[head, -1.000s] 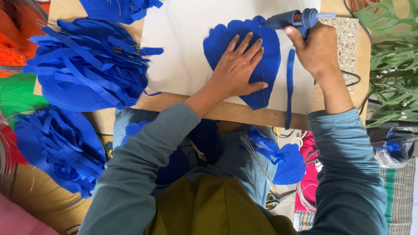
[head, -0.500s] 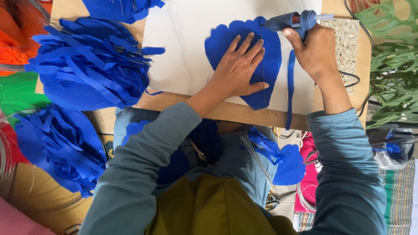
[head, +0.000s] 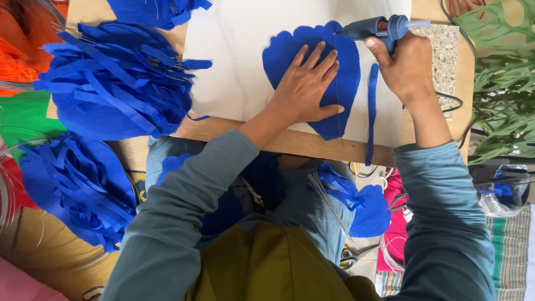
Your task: The person sits on the floor and assembles blue fabric pieces into a decorative shape. They use a hot glue gun to attach a thin wire along the edge of the fabric and press it down to secure it.
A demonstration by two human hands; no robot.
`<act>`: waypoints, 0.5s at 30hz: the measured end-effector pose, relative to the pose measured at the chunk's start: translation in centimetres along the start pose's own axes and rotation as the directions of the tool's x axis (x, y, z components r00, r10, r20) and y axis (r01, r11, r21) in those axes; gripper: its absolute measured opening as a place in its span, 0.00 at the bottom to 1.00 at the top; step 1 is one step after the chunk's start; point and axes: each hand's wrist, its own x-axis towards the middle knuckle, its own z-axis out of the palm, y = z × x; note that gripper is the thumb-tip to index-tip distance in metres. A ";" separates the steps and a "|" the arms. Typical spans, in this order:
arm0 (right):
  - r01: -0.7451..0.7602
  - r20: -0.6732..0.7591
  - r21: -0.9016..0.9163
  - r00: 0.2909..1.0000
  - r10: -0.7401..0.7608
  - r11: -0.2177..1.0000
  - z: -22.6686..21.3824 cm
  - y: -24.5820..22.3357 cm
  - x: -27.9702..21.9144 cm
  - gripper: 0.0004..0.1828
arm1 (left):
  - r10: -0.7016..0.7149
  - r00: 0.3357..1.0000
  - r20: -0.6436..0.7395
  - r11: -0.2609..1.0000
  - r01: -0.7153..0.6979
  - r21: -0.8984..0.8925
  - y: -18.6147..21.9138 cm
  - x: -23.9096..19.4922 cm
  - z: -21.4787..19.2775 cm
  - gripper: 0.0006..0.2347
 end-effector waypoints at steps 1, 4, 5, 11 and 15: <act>0.013 -0.001 -0.003 1.000 -0.013 1.000 0.1 0.1 0.0 0.17 | 0.003 1.000 -0.002 1.000 -0.003 -0.003 0.0 0.0 -0.1 0.31; 0.034 -0.023 -0.006 0.999 -0.034 0.999 -0.2 -0.5 0.1 0.15 | 0.000 1.000 0.002 1.000 0.000 -0.008 0.0 0.0 -0.1 0.31; 0.034 -0.025 -0.007 0.999 -0.034 0.999 -0.4 -0.4 0.0 0.15 | 0.002 1.000 0.001 1.000 -0.002 -0.008 0.0 0.0 0.1 0.31; 0.088 -0.137 0.246 0.989 -0.056 0.965 -2.7 -1.2 -0.2 0.09 | 0.004 1.000 0.015 1.000 -0.004 0.015 0.0 0.0 -0.1 0.31; -0.002 -0.056 0.325 0.998 0.021 0.946 -3.4 -1.9 -0.4 0.08 | 0.001 1.000 0.022 1.000 -0.001 0.018 0.3 0.1 -0.3 0.31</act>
